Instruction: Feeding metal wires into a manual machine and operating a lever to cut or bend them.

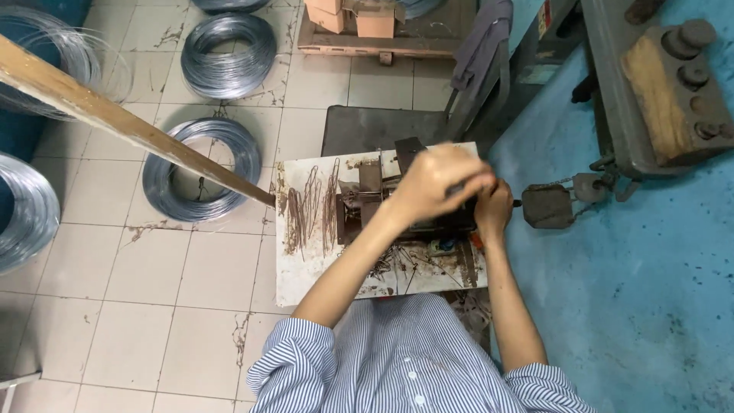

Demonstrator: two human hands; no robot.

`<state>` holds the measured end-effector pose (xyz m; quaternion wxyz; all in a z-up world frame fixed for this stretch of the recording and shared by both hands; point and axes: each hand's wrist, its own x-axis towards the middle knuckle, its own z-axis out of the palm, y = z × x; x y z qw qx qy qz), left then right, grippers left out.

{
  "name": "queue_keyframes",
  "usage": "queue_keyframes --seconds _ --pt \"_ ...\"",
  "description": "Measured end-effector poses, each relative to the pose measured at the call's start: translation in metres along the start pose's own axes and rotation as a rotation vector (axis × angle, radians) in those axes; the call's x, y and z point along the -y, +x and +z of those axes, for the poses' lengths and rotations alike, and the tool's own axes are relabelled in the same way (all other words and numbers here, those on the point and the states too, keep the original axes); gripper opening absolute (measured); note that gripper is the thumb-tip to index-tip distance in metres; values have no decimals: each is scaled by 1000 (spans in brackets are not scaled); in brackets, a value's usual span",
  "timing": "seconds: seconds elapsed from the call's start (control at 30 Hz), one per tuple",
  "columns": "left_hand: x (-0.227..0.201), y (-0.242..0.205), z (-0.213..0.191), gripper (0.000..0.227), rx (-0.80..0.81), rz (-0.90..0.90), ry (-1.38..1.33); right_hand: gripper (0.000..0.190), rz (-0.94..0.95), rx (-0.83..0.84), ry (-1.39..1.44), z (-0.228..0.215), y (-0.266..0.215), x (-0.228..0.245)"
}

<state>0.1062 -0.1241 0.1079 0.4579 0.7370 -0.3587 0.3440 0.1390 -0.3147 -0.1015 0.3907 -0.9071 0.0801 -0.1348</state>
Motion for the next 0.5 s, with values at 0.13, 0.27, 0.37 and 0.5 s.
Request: queue_keyframes --seconds 0.13,0.27,0.37,0.5 --pt "-10 -48 8 34 114 22 23 43 29 3 22 1 6 -1" --pt "-28 -93 14 48 202 123 105 39 31 -23 8 -2 0 6" --pt "-33 -131 27 38 235 250 167 39 56 -24 39 -4 1 10" --pt "-28 -185 57 28 330 334 226 39 79 -11 82 -7 -2 7"
